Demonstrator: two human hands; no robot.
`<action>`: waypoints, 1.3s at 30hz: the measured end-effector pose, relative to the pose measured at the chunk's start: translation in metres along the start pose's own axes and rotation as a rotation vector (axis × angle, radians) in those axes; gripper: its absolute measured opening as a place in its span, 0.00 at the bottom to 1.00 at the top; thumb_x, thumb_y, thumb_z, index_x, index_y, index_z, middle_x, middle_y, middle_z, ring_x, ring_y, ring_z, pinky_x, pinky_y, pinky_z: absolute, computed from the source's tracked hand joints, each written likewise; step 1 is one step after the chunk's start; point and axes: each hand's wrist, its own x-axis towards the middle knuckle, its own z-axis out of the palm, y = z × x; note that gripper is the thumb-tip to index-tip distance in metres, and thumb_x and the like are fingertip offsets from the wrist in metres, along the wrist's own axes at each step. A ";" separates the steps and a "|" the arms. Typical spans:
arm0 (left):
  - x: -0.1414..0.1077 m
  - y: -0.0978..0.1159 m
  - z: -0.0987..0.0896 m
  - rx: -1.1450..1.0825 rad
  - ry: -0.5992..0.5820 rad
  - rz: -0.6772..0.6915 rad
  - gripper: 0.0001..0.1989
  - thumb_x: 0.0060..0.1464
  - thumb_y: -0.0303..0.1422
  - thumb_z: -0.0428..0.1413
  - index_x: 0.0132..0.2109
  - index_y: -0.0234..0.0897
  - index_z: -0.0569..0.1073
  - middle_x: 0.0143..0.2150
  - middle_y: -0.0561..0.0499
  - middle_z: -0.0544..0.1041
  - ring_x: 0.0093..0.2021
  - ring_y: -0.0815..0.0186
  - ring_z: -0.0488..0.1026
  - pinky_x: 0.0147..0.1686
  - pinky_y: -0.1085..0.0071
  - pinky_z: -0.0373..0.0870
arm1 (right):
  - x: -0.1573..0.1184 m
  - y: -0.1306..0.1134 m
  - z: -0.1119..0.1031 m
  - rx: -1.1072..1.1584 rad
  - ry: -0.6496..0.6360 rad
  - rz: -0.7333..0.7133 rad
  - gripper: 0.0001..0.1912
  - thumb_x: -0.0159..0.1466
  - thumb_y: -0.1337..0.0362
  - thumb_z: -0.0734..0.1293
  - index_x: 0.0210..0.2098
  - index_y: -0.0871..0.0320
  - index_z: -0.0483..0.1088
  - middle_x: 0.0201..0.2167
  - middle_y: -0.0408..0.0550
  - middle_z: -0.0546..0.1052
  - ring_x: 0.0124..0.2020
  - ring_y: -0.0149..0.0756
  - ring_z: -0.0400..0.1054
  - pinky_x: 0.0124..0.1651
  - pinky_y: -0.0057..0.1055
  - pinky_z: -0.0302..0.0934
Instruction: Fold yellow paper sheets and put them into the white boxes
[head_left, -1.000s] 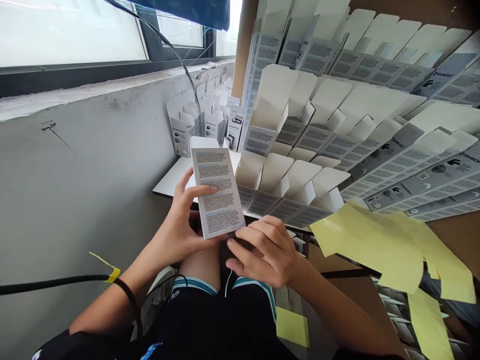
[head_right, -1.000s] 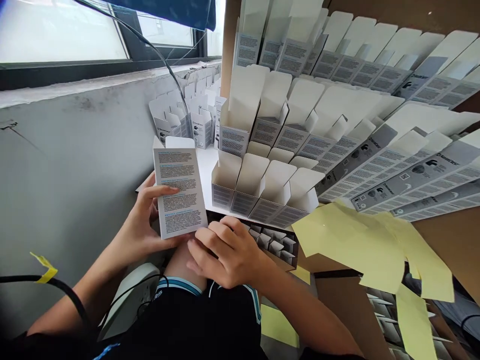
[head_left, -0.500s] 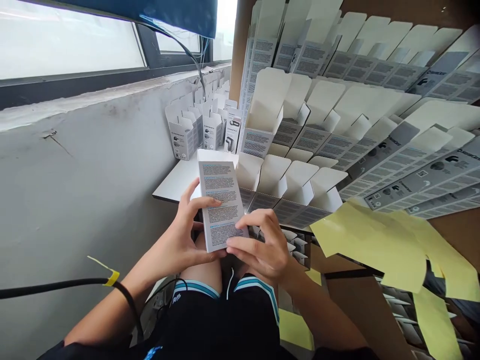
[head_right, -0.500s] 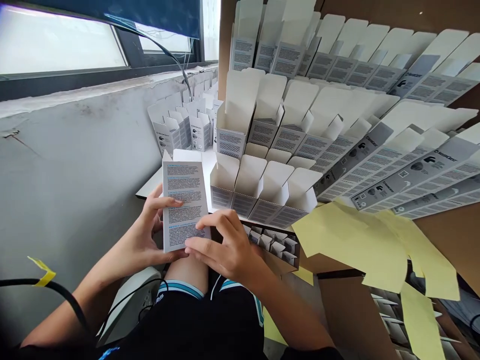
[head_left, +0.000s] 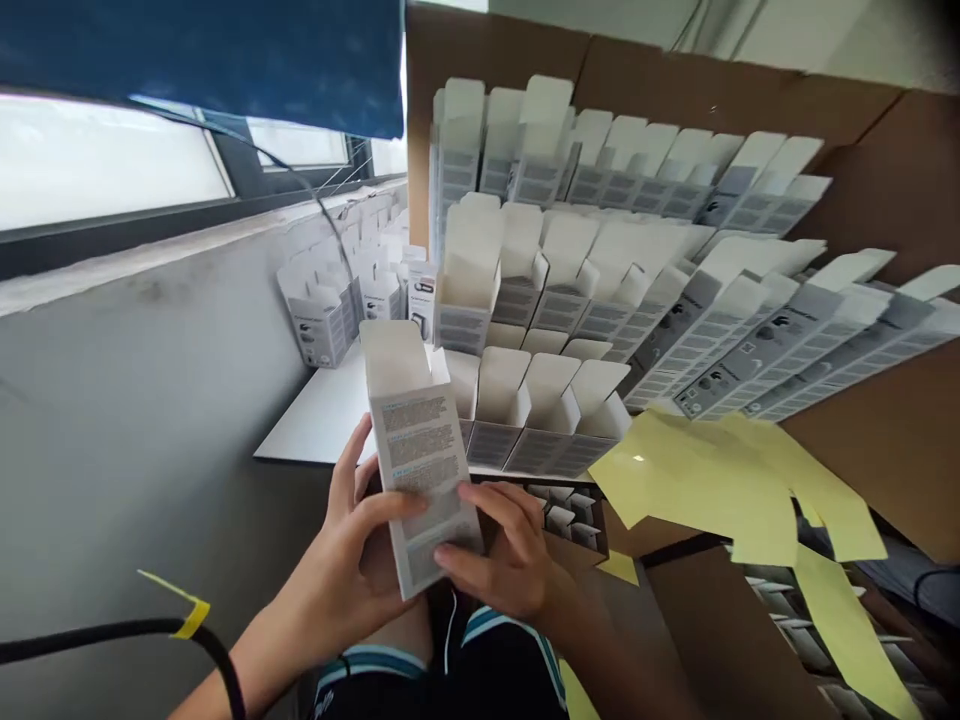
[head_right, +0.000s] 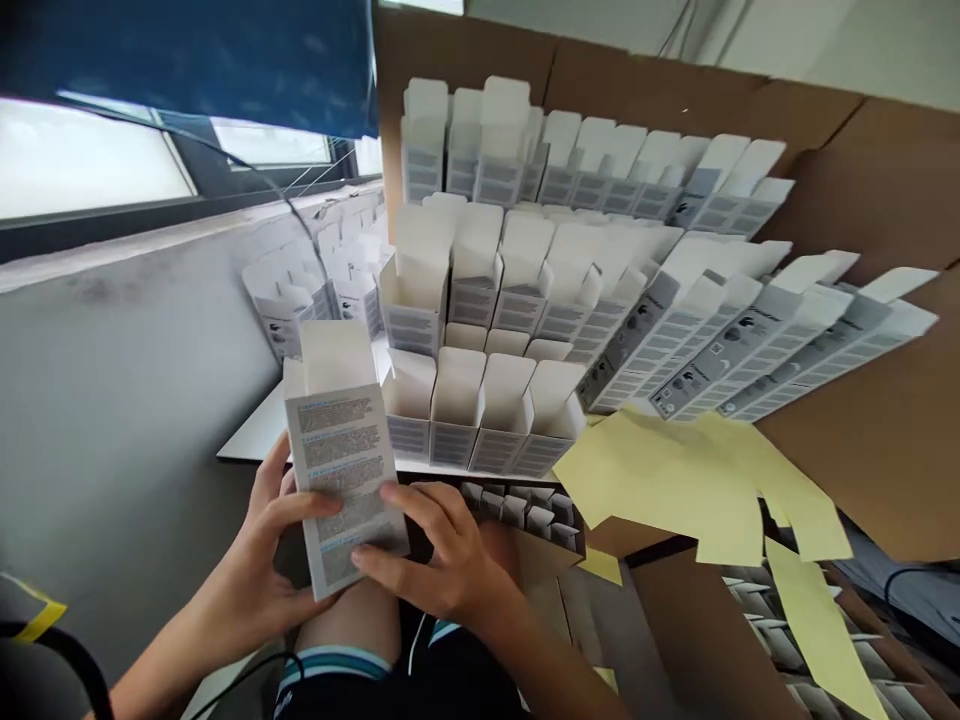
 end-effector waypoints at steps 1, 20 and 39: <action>0.002 -0.003 0.003 0.011 -0.013 0.059 0.24 0.52 0.29 0.65 0.53 0.47 0.66 0.77 0.47 0.34 0.73 0.42 0.53 0.58 0.45 0.74 | -0.005 0.001 -0.001 0.023 0.008 0.073 0.26 0.56 0.61 0.77 0.53 0.48 0.72 0.67 0.54 0.61 0.60 0.48 0.64 0.52 0.44 0.71; 0.167 -0.031 0.061 0.702 -0.299 -0.190 0.39 0.62 0.48 0.52 0.73 0.39 0.50 0.36 0.46 0.81 0.37 0.52 0.80 0.39 0.61 0.73 | 0.141 0.150 -0.101 0.222 0.134 0.595 0.34 0.47 0.44 0.79 0.46 0.53 0.69 0.45 0.54 0.79 0.48 0.48 0.75 0.56 0.50 0.70; 0.156 -0.035 0.070 0.711 -0.285 -0.143 0.27 0.63 0.40 0.50 0.67 0.42 0.65 0.52 0.46 0.80 0.45 0.54 0.80 0.40 0.64 0.73 | 0.131 0.197 -0.054 0.361 -0.166 0.788 0.49 0.42 0.49 0.81 0.57 0.57 0.61 0.58 0.59 0.72 0.60 0.50 0.68 0.63 0.49 0.64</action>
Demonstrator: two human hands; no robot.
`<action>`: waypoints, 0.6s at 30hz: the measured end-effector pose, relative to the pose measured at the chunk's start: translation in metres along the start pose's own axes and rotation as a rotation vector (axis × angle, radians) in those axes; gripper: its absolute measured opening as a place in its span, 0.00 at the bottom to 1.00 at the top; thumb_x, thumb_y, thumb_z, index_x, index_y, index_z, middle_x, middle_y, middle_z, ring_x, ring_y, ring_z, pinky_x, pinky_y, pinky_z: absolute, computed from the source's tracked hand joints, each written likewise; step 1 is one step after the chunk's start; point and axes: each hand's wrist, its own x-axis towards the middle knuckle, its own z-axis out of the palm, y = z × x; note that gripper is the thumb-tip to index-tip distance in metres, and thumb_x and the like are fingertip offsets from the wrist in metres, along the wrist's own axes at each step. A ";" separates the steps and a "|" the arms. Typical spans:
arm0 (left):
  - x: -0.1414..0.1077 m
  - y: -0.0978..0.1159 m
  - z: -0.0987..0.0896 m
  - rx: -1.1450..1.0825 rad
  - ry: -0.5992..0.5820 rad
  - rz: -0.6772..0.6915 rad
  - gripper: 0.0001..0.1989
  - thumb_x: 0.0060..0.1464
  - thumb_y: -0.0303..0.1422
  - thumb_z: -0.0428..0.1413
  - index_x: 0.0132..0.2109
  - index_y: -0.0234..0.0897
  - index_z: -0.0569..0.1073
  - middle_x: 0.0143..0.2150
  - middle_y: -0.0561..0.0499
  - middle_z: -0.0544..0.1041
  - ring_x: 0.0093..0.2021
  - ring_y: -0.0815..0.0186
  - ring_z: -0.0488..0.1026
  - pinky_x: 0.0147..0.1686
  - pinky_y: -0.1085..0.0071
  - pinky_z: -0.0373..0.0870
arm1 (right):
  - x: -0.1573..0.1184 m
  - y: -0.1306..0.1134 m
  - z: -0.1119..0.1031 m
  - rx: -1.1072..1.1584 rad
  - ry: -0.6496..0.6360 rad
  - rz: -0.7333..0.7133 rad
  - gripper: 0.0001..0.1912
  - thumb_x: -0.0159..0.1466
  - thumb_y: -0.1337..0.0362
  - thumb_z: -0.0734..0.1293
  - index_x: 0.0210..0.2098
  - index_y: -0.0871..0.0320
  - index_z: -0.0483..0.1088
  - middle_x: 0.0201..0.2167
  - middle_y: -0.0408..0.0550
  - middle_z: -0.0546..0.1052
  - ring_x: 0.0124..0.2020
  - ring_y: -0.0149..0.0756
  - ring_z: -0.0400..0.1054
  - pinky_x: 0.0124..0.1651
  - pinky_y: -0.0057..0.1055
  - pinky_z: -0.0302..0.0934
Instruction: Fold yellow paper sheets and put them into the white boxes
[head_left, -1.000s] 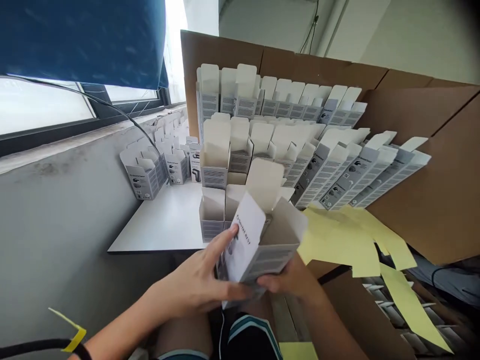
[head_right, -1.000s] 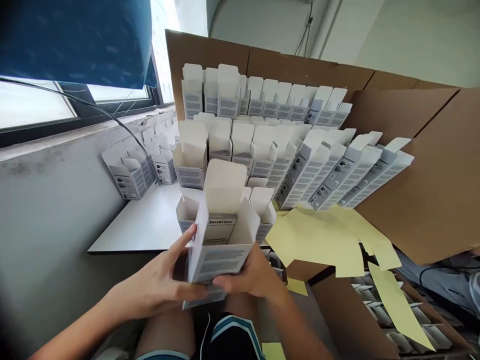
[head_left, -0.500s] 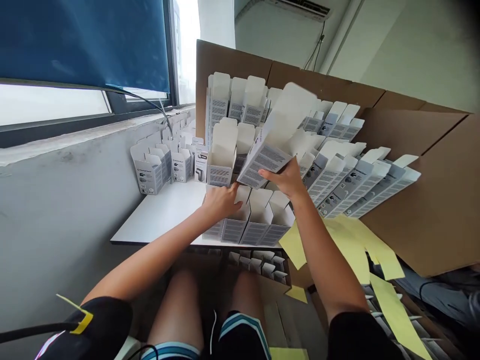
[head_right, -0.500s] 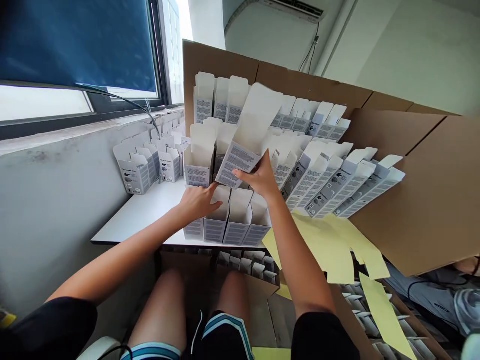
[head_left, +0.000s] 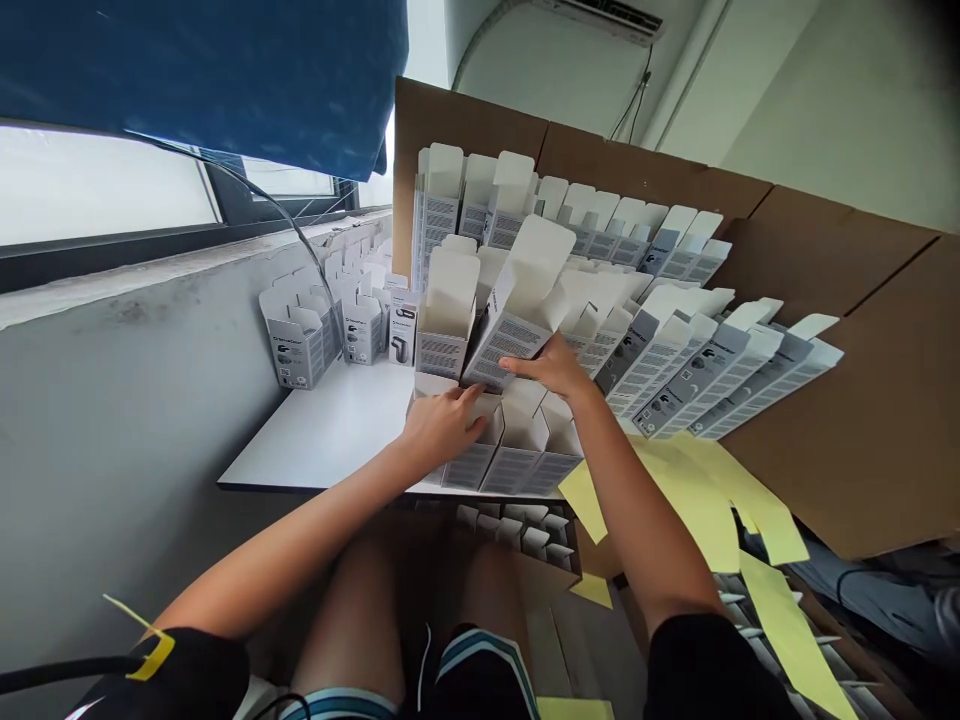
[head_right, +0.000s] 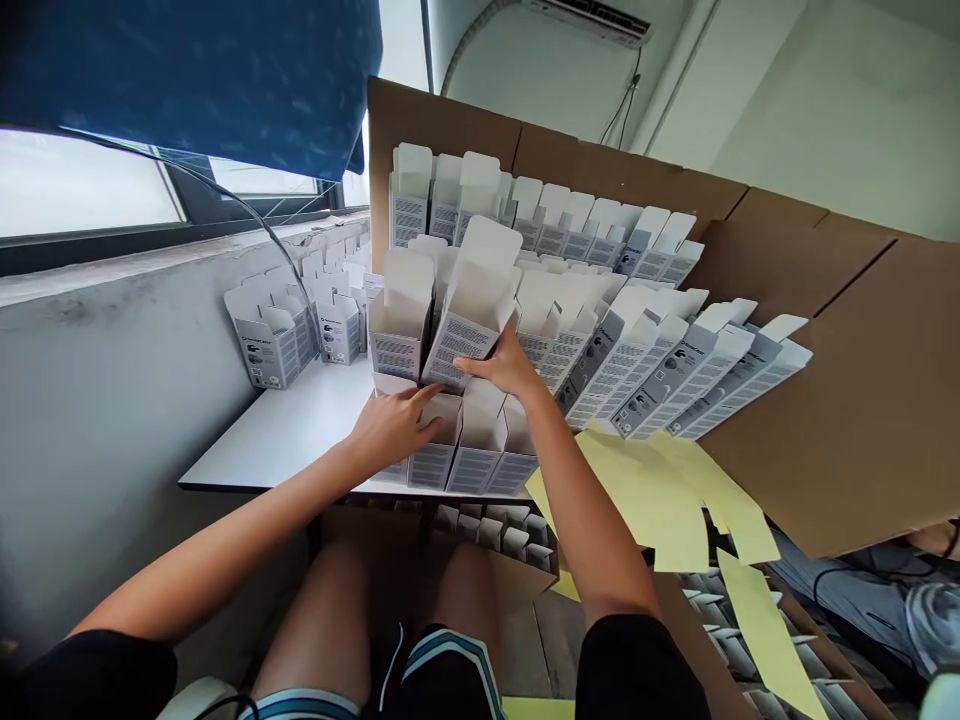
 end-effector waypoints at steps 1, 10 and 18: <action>0.000 -0.001 0.001 -0.005 0.000 0.003 0.27 0.63 0.40 0.50 0.68 0.42 0.64 0.52 0.46 0.80 0.46 0.54 0.80 0.40 0.64 0.73 | 0.000 0.004 0.000 -0.001 -0.014 0.006 0.50 0.43 0.51 0.81 0.59 0.57 0.60 0.58 0.58 0.72 0.60 0.50 0.68 0.63 0.49 0.64; -0.001 -0.004 0.007 -0.025 -0.006 0.002 0.35 0.63 0.41 0.52 0.73 0.42 0.54 0.51 0.45 0.80 0.43 0.53 0.80 0.38 0.64 0.72 | 0.005 0.023 0.002 -0.055 -0.037 0.066 0.48 0.44 0.60 0.79 0.61 0.57 0.59 0.58 0.55 0.72 0.60 0.47 0.67 0.65 0.48 0.60; -0.008 -0.018 0.027 -0.245 0.284 0.158 0.25 0.62 0.37 0.54 0.65 0.40 0.64 0.47 0.46 0.76 0.39 0.61 0.77 0.34 0.68 0.71 | 0.011 0.005 -0.003 -0.266 -0.066 0.151 0.26 0.47 0.63 0.75 0.46 0.58 0.73 0.45 0.49 0.79 0.48 0.45 0.73 0.58 0.45 0.65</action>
